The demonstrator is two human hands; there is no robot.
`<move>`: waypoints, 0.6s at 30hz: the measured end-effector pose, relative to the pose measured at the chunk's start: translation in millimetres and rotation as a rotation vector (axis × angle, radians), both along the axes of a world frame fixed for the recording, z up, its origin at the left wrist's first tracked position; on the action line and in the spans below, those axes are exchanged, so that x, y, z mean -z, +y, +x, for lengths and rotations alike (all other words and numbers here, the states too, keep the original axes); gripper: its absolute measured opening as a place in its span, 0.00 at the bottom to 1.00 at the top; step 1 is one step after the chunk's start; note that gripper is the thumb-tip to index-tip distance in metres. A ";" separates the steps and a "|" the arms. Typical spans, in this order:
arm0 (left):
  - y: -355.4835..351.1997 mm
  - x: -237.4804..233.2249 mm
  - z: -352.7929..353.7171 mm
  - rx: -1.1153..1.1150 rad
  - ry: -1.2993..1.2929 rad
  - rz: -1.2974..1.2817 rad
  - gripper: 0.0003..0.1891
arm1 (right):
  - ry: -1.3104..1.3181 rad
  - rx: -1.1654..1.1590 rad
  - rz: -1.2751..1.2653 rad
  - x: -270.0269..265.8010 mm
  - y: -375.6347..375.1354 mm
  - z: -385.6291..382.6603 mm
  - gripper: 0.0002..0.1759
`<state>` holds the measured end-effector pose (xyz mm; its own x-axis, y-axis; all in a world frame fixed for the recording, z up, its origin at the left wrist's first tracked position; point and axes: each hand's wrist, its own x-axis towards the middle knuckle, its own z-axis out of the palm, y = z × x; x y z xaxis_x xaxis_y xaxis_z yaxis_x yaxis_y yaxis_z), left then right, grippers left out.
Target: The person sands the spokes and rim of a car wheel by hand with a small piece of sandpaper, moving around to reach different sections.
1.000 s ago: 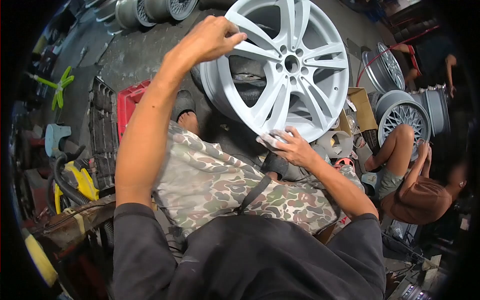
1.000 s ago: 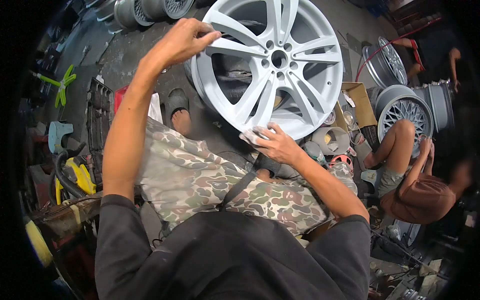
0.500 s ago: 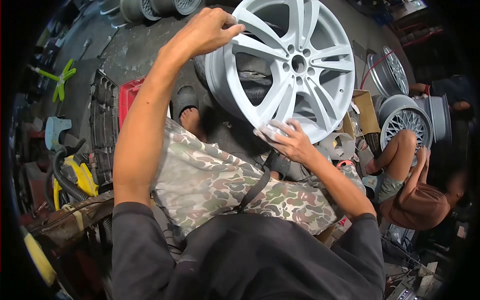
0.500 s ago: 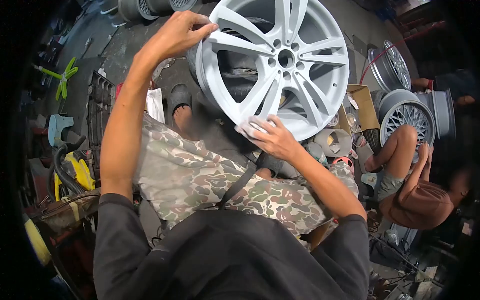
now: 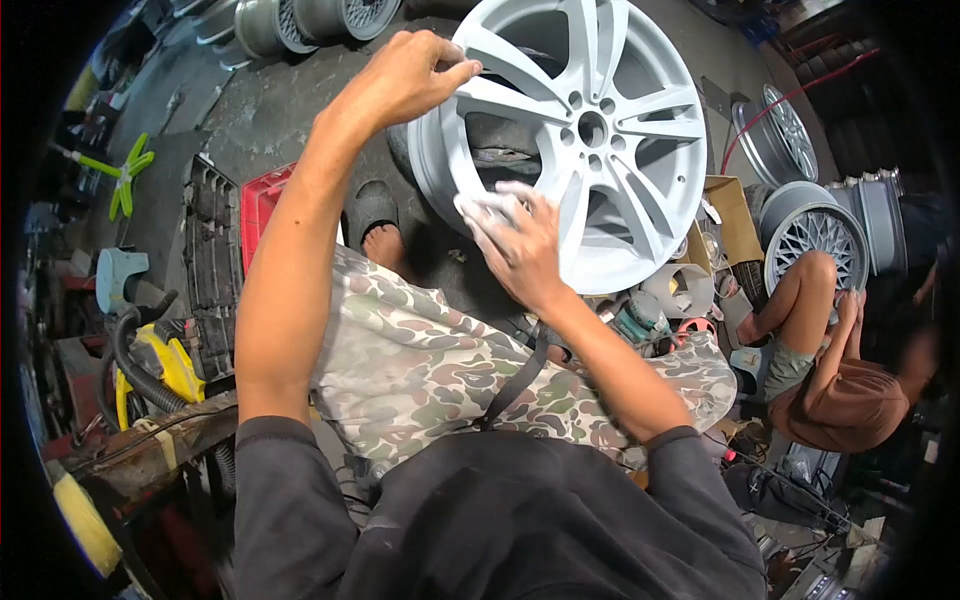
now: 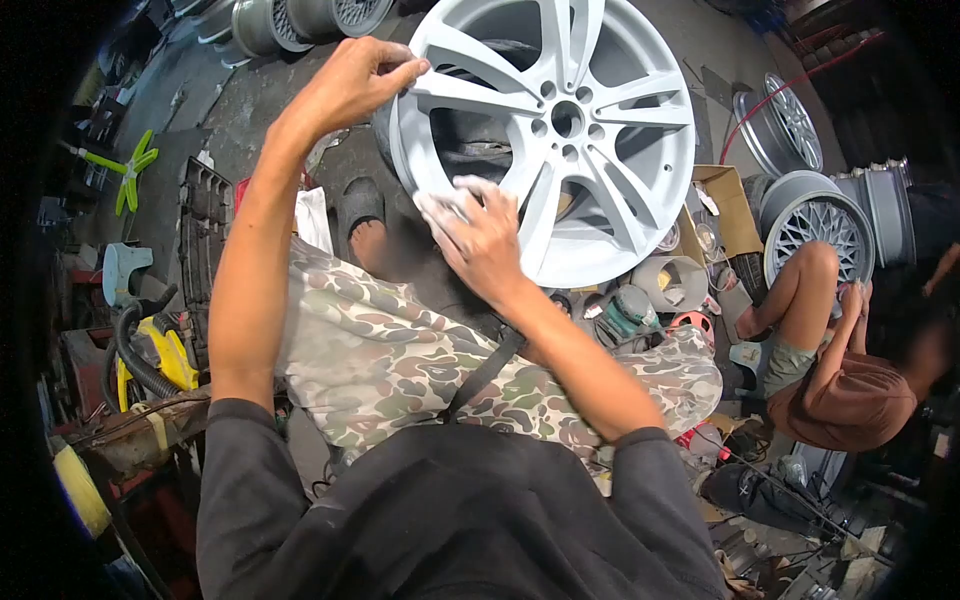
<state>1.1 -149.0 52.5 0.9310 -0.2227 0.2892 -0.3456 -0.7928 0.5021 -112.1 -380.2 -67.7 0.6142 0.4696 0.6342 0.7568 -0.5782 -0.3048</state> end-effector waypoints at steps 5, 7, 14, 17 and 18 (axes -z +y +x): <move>13.7 3.6 1.7 0.010 -0.142 -0.045 0.19 | 0.109 0.132 0.025 14.0 -23.5 -40.3 0.19; 25.6 -6.3 -1.3 -0.025 -0.008 0.037 0.21 | 0.122 0.155 -0.061 19.7 -44.6 -58.6 0.20; 28.7 -2.0 -2.8 -0.050 0.021 0.029 0.22 | -0.127 0.129 0.063 -17.8 58.2 58.4 0.21; 35.7 -2.4 -3.5 -0.077 0.019 -0.016 0.22 | -0.131 0.149 0.043 -33.1 68.3 76.7 0.21; 39.3 -1.8 -3.4 -0.083 -0.005 -0.008 0.22 | -0.123 0.143 -0.001 -34.2 67.9 77.8 0.21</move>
<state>-2.4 -109.6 54.3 0.9446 -0.1421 0.2959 -0.2815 -0.8146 0.5072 -34.2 -312.3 -33.5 0.5928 0.3833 0.7083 0.6983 -0.6828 -0.2149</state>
